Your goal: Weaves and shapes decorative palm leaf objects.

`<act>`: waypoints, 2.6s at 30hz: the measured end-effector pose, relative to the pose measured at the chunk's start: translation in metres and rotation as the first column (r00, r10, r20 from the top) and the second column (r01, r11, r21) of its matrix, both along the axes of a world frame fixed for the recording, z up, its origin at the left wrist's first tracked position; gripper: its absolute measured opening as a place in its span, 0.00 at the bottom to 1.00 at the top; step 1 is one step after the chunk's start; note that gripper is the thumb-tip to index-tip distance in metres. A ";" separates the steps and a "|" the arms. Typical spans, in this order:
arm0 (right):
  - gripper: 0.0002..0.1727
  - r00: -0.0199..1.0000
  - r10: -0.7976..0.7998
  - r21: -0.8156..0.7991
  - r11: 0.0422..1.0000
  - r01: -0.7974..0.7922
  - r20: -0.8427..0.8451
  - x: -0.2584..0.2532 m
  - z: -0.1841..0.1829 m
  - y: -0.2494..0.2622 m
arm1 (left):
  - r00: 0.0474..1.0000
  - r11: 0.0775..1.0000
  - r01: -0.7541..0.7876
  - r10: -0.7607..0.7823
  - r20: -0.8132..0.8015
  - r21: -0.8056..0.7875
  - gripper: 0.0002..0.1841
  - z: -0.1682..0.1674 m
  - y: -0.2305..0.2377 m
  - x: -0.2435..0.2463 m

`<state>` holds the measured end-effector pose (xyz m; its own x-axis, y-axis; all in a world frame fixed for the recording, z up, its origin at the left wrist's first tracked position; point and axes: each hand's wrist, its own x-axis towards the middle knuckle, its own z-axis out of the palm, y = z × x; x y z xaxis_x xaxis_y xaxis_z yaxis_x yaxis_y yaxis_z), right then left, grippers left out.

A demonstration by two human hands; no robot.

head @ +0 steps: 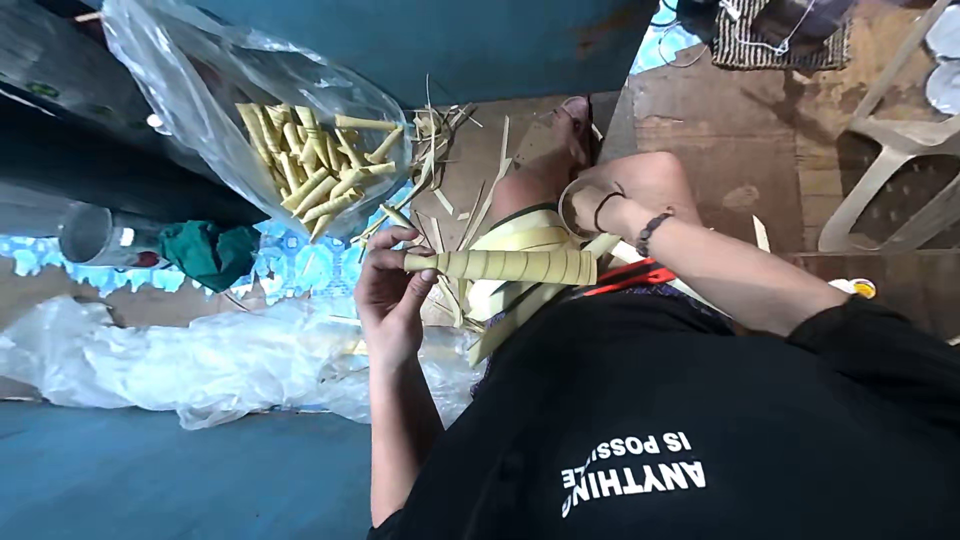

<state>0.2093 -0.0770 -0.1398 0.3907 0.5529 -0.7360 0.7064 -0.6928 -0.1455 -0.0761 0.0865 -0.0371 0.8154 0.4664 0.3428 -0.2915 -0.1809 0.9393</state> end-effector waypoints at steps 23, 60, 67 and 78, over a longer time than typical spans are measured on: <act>0.06 0.863 0.007 0.788 0.411 0.459 -0.506 -0.033 0.090 -0.110 | 0.839 0.652 0.494 -0.530 0.121 -0.575 0.08 -0.002 -0.052 0.047; 0.16 0.838 0.185 0.836 0.329 0.439 -0.513 -0.084 0.128 -0.100 | 0.867 0.846 0.430 -0.484 -0.116 -0.315 0.05 0.012 -0.063 0.052; 0.17 0.949 -0.289 0.905 0.358 0.231 -0.128 -0.007 0.105 -0.202 | 0.963 0.961 0.159 -0.201 -0.177 -0.225 0.08 0.005 -0.001 0.023; 0.09 0.968 -0.214 0.762 0.646 0.037 0.134 -0.035 0.071 -0.172 | 0.923 0.786 -0.380 0.289 -0.253 -0.488 0.06 -0.015 -0.009 0.038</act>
